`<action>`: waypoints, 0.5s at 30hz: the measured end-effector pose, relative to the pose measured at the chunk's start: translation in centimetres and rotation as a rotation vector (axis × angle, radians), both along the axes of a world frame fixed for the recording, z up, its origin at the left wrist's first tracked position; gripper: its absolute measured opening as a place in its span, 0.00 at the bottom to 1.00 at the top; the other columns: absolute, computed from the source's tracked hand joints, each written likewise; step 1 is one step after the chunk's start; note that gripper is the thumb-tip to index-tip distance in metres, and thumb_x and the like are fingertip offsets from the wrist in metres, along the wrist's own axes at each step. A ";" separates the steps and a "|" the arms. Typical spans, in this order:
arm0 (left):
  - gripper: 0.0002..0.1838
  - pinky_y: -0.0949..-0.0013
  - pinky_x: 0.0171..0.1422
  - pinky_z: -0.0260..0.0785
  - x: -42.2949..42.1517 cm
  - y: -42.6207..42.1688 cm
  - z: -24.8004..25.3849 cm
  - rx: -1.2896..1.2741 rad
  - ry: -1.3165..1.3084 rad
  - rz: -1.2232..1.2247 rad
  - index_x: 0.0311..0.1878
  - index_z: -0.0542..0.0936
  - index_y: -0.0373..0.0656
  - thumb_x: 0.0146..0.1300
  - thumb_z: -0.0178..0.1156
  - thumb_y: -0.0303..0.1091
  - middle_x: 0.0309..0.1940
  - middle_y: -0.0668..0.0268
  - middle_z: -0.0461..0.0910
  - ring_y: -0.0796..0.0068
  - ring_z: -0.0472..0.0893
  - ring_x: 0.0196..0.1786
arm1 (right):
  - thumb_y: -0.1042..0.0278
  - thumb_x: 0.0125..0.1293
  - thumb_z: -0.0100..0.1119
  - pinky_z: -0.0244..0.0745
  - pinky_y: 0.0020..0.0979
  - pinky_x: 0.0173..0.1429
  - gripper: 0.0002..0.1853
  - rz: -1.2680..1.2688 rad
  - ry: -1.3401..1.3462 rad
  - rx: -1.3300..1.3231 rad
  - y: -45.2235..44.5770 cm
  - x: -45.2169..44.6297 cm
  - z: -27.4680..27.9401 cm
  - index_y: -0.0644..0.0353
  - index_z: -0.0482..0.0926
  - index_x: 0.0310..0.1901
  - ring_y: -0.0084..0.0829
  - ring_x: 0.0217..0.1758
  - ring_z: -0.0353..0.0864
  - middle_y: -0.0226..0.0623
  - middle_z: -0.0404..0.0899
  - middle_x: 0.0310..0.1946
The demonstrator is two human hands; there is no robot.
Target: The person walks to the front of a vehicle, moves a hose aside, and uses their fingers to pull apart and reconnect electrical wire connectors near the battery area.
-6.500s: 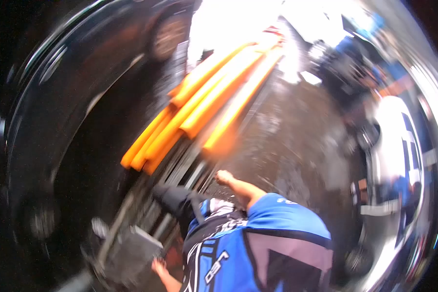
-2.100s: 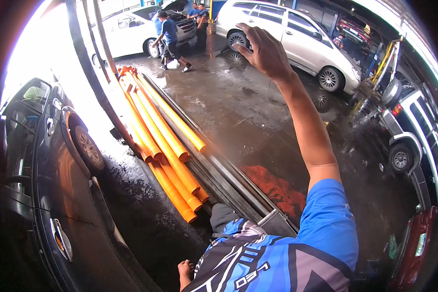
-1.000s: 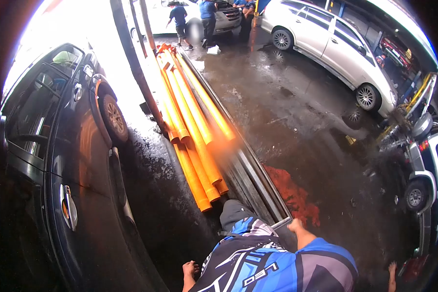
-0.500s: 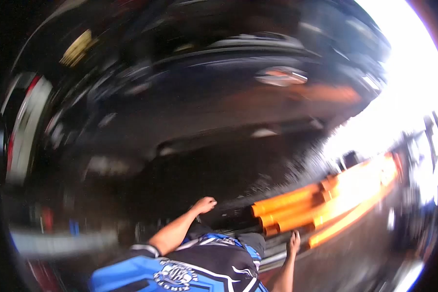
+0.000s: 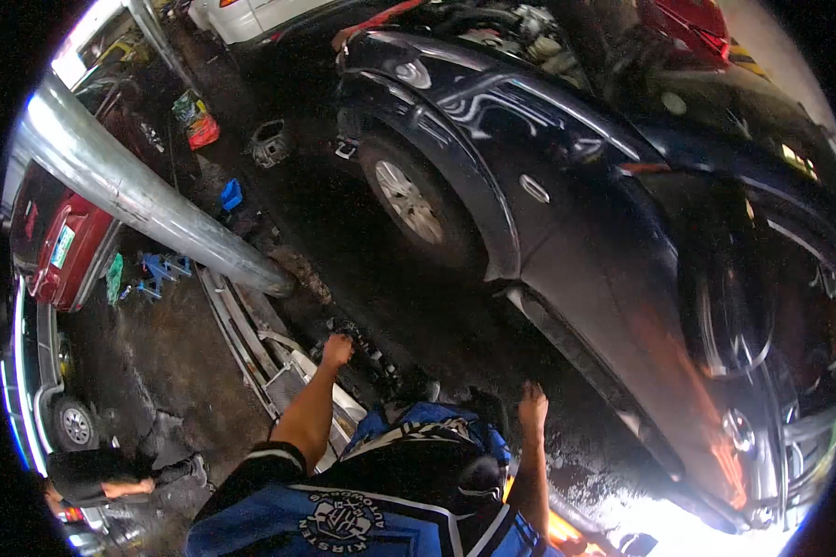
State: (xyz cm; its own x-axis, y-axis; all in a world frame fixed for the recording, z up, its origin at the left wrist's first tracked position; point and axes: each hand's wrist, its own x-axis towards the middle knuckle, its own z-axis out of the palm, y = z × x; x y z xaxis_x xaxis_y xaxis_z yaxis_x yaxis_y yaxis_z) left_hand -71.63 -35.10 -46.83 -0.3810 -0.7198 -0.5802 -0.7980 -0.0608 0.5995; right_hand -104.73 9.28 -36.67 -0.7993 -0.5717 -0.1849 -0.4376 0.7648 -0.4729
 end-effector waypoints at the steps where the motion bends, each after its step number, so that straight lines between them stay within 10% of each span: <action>1: 0.10 0.53 0.42 0.77 0.0 -0.7 2.4 0.147 -0.066 0.106 0.35 0.83 0.43 0.58 0.59 0.38 0.35 0.57 0.84 0.52 0.83 0.40 | 0.68 0.69 0.51 0.77 0.47 0.53 0.14 0.044 0.015 -0.016 -3.1 -1.6 1.6 0.64 0.77 0.52 0.56 0.52 0.78 0.53 0.78 0.51; 5: 0.10 0.51 0.37 0.76 0.6 1.3 -2.1 -0.566 -0.119 -0.635 0.35 0.84 0.42 0.57 0.59 0.37 0.32 0.52 0.84 0.49 0.83 0.34 | 0.68 0.74 0.44 0.78 0.51 0.50 0.15 0.271 0.021 -0.165 -14.1 -5.6 6.9 0.68 0.75 0.53 0.60 0.50 0.79 0.58 0.76 0.55; 10: 0.18 0.59 0.30 0.76 -3.0 0.3 -0.4 0.103 0.023 -0.726 0.34 0.82 0.39 0.69 0.53 0.44 0.25 0.53 0.83 0.56 0.84 0.25 | 0.75 0.67 0.48 0.80 0.47 0.48 0.19 0.526 0.038 -0.051 -23.4 -10.1 3.4 0.62 0.75 0.59 0.49 0.50 0.81 0.46 0.76 0.57; 11: 0.18 0.58 0.31 0.77 -3.3 -0.9 0.0 0.273 0.023 -0.507 0.36 0.83 0.39 0.69 0.53 0.45 0.26 0.53 0.83 0.55 0.84 0.27 | 0.73 0.68 0.48 0.80 0.45 0.45 0.19 0.751 0.677 0.122 -24.9 -10.5 0.7 0.60 0.75 0.60 0.46 0.48 0.82 0.41 0.75 0.58; 15: 0.18 0.46 0.46 0.77 -3.6 -11.7 2.5 -0.125 -0.379 -0.788 0.48 0.81 0.40 0.66 0.53 0.43 0.41 0.47 0.84 0.45 0.84 0.44 | 0.68 0.69 0.49 0.77 0.45 0.48 0.19 0.899 0.458 -0.117 -41.0 -12.8 1.1 0.55 0.73 0.62 0.46 0.48 0.80 0.40 0.74 0.58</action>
State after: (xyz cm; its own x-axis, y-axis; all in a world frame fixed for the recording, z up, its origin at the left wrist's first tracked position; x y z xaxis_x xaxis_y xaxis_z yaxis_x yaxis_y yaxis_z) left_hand -75.20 -46.80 -44.30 -0.5910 -0.3955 -0.7031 -0.7268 0.6392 0.2513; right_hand -117.50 -31.70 -35.61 -0.0439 -0.9909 0.1275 -0.9859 0.0223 -0.1660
